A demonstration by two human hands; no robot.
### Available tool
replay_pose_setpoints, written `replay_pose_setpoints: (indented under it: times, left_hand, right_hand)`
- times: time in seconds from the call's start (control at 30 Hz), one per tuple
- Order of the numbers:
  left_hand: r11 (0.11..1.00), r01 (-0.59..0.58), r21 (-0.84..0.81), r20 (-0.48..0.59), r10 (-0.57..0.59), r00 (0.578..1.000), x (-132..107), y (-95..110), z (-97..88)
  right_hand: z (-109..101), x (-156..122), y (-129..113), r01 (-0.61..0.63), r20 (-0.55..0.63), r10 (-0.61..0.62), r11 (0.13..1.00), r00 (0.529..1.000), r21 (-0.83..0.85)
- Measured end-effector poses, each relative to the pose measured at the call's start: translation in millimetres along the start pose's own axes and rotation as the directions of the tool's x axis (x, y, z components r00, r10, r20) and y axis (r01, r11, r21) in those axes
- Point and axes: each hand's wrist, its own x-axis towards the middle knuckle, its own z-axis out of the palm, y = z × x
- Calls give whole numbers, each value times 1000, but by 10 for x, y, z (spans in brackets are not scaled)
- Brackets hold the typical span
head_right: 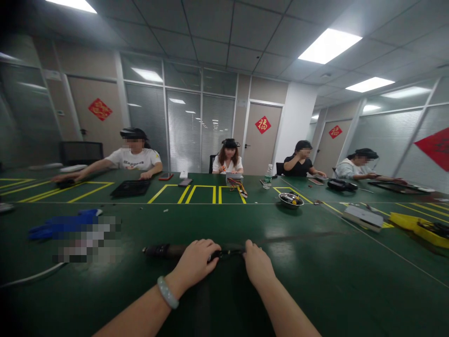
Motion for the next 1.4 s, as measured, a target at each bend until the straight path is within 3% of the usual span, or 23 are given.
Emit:
replay_pose_setpoints:
  times: [0.13, 0.3, 0.47, 0.8, 1.07, 1.4]
  left_hand:
    - [999, 44, 10, 15, -44, 999, -11, -71, -38]
    - [1000, 28, 1, 18, -28, 999, -27, -108, -21]
    - [1000, 14, -28, -23, -14, 1000, -20, -112, 23]
    - [994, -103, -41, -50, 101, 994, -37, -117, 41]
    - [996, -86, 21, -12, 86, 996, 27, 7, 115]
    - [995, -75, -59, -39, 73, 997, 18, -21, 162]
  right_hand:
    - [4, 106, 15, 113, -104, -103, 988, 989, 101]
    - [-18, 35, -70, 196, -183, -164, 965, 969, 175]
    - [-11, -40, -156, 165, -61, -154, 944, 986, 284]
    - [-120, -79, -198, 148, 69, -168, 962, 983, 231]
    - [-63, -81, -239, 229, -141, -196, 934, 970, 273]
    - [37, -63, -268, 304, -168, -275, 935, 947, 182]
